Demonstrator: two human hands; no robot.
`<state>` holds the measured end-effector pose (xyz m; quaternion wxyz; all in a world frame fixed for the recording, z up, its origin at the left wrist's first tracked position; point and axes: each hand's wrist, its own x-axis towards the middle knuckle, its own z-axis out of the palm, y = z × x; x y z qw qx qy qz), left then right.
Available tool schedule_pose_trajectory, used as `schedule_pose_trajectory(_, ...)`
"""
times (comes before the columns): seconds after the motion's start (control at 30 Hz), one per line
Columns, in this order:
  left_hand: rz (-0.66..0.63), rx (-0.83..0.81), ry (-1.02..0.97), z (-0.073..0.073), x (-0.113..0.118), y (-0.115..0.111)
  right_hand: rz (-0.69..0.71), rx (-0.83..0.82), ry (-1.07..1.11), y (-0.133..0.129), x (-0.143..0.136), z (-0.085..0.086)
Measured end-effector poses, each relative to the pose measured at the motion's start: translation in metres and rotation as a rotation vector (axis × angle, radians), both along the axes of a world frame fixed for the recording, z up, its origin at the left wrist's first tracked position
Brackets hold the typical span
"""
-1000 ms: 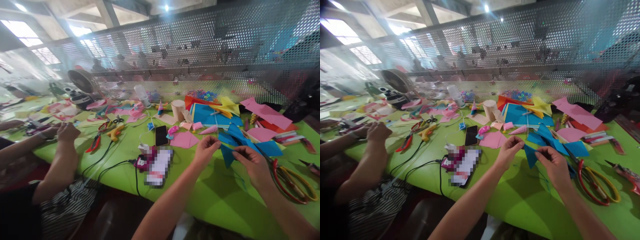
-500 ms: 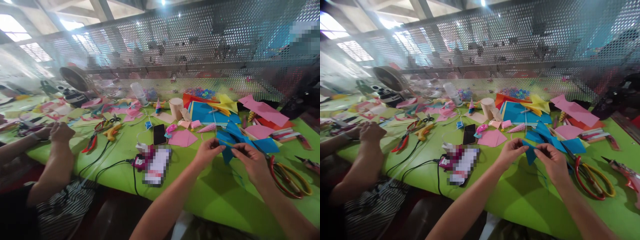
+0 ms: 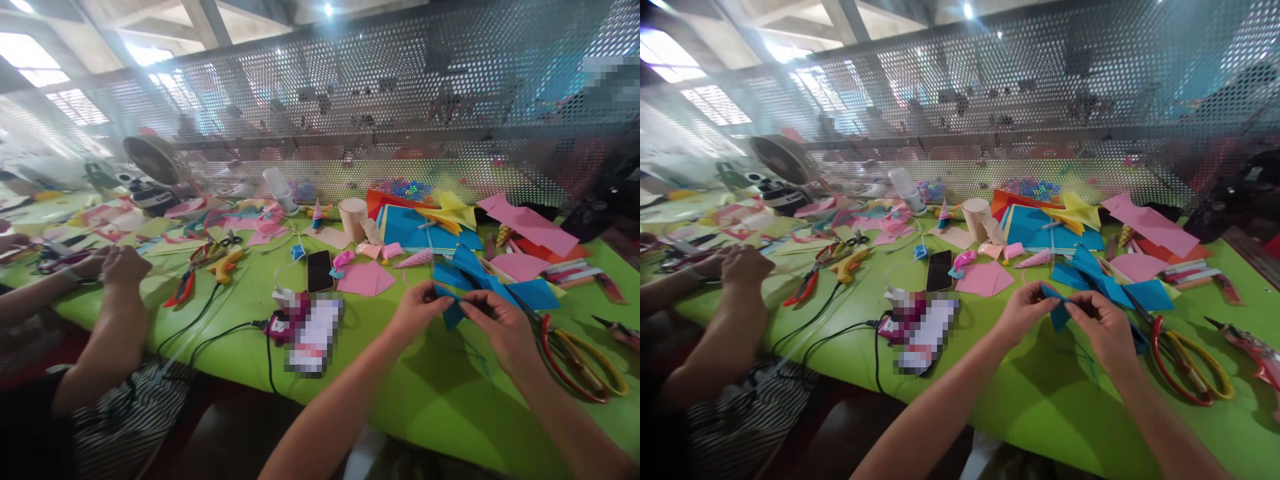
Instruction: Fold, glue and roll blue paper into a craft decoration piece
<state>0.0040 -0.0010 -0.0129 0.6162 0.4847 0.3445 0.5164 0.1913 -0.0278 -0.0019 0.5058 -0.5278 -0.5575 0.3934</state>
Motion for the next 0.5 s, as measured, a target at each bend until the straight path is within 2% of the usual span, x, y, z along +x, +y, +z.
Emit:
schedule_pose_trajectory(0.2,-0.048,-0.043,-0.092,0.004,0.002,-0.001,-0.025,0.029,-0.001,0.001,0.000,-0.008)
schedule_pose_trajectory(0.33,-0.072,-0.056,-0.140,0.005,0.003,0.000,-0.007,0.020,-0.007,0.002,0.002,0.004)
schedule_pose_trajectory(0.43,-0.013,-0.062,-0.152,0.008,-0.002,0.002,-0.006,0.037,0.004,-0.005,0.029,0.022)
schedule_pose_trajectory(0.5,0.027,-0.064,-0.154,0.012,-0.006,0.003,-0.139,0.100,-0.070,-0.018,0.064,0.030)
